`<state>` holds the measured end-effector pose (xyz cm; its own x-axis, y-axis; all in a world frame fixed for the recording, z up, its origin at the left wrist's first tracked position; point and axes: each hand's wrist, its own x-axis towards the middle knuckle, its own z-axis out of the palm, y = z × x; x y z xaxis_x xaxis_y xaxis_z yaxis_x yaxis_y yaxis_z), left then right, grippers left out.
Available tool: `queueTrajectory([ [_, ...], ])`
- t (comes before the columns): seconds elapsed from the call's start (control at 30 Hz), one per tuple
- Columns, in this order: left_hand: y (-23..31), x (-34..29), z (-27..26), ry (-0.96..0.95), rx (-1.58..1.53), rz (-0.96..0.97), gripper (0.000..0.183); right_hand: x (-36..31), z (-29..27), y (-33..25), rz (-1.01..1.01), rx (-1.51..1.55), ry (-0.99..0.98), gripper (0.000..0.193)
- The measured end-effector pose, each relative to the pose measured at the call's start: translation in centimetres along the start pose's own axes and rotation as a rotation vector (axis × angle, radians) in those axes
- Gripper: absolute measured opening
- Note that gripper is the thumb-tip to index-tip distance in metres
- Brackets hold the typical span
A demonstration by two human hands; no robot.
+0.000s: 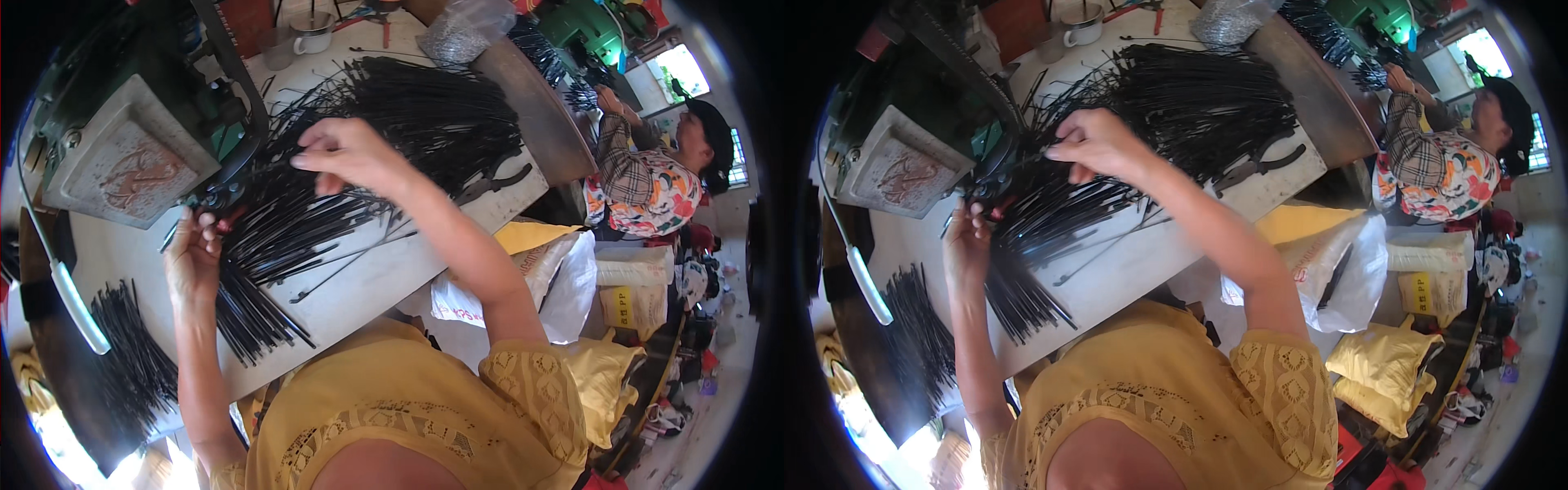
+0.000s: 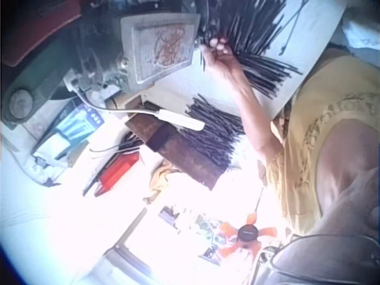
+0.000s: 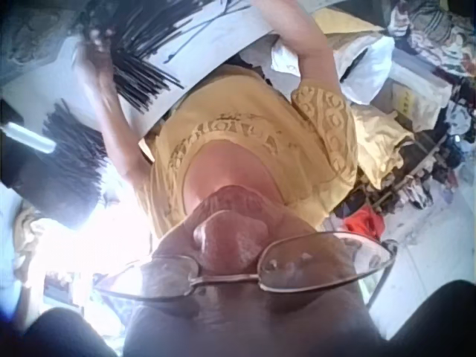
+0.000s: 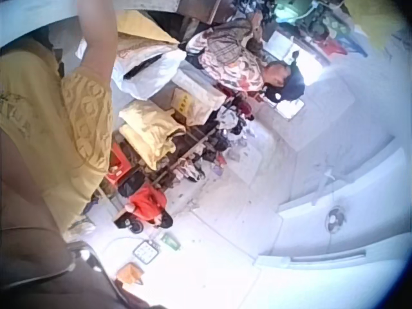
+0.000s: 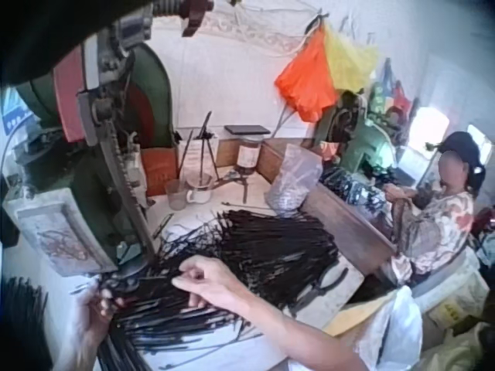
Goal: The person attaches small metal fasteners to plastic strips by inserting each fastener and strip into a press machine, crimping them together, and laying the assembled strips on the table.
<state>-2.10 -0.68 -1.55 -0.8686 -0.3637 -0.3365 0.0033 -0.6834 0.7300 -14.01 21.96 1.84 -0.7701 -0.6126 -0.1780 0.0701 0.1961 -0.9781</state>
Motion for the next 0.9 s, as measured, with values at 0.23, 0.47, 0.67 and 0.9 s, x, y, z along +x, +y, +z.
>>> queueTrajectory([
  [0.23,1.1,-1.2,1.1,-0.036,0.139,-0.100,0.016,-5.4,-10.8,1.0,-0.041,-1.005,0.095,0.020],
  [0.47,0.9,-1.4,0.5,-0.086,0.180,-0.065,0.009,-5.1,-9.9,1.5,-0.106,-1.172,0.248,0.007],
  [0.67,1.2,-2.4,0.0,-0.100,0.283,-0.112,0.013,-3.4,-6.6,-0.3,-0.492,-1.222,0.374,0.011],
  [0.9,0.7,-2.9,0.4,-0.023,0.368,-0.038,0.007,-0.9,0.5,-1.3,-1.004,-1.384,0.192,0.025],
])
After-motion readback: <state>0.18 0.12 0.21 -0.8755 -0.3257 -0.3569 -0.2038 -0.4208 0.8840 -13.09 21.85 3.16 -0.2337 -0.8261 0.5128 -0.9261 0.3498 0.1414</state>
